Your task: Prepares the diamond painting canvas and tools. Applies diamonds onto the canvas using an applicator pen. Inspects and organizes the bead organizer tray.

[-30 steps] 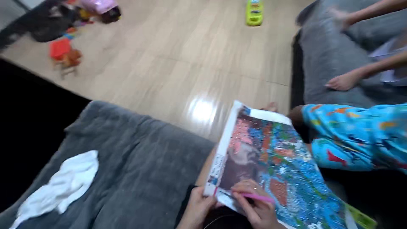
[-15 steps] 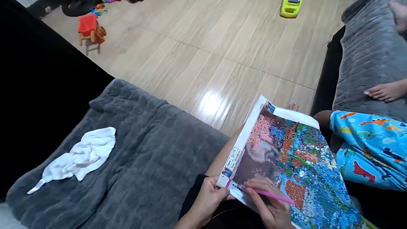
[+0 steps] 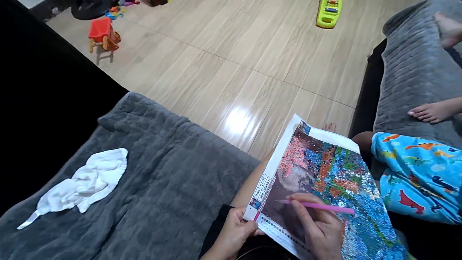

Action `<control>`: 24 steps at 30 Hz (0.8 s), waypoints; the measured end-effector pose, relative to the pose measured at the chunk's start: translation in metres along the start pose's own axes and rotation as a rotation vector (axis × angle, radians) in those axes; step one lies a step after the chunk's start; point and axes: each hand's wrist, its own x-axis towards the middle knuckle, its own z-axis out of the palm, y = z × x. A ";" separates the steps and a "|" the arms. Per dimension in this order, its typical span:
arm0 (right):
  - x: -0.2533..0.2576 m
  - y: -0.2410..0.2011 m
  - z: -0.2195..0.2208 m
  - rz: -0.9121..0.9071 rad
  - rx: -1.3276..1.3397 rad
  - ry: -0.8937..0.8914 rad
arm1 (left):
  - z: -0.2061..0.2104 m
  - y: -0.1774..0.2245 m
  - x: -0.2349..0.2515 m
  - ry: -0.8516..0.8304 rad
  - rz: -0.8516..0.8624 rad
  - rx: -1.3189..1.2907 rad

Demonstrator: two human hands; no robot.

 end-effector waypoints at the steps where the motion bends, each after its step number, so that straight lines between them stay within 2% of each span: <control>1: 0.008 -0.001 0.000 0.019 -0.002 0.024 | 0.000 0.000 0.000 0.002 -0.001 0.001; 6: 0.039 0.008 0.003 0.125 -0.084 0.092 | -0.001 0.002 0.004 0.005 -0.013 0.015; 13: 0.043 0.020 0.011 0.174 -0.050 0.070 | -0.002 0.004 0.007 0.025 -0.075 -0.046; 24: 0.041 0.027 0.013 0.141 -0.065 0.057 | -0.003 0.004 0.007 0.015 -0.076 -0.038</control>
